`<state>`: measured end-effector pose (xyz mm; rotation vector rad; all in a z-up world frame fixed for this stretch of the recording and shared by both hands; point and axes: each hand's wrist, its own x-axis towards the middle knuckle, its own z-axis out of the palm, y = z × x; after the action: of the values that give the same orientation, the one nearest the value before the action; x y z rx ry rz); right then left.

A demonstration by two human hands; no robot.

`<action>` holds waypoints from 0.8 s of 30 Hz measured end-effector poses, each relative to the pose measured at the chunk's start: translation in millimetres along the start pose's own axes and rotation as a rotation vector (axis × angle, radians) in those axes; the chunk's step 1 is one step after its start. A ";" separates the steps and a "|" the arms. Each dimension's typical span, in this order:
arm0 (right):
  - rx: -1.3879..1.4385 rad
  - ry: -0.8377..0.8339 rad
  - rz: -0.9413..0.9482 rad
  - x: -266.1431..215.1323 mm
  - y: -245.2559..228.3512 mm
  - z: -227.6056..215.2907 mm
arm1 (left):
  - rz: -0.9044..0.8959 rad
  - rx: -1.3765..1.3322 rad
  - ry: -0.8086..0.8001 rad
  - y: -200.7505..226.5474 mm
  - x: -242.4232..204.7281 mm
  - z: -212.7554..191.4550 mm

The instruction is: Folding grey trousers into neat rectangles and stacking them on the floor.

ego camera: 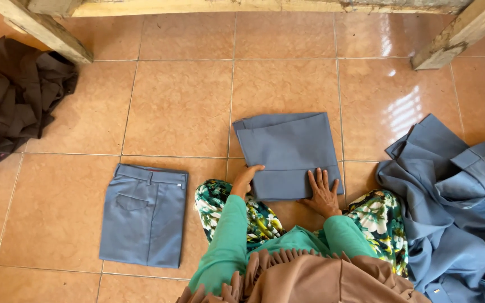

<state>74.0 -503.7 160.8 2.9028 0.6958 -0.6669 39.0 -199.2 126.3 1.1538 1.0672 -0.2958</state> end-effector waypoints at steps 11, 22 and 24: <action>0.302 0.341 -0.501 19.1 -14.5 102.2 | 0.449 -0.853 0.149 96.4 -161.7 24.6; 2.017 -0.151 0.567 0.4 -29.9 -39.2 | 0.519 0.208 -0.300 51.4 -44.3 108.5; 2.034 -0.139 0.613 2.4 -26.7 -29.9 | 0.391 0.492 -0.269 -21.2 12.2 98.9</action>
<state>75.7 -473.5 187.2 3.5741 -2.0739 -2.2495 83.1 -288.5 104.5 1.6778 0.5237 -0.4024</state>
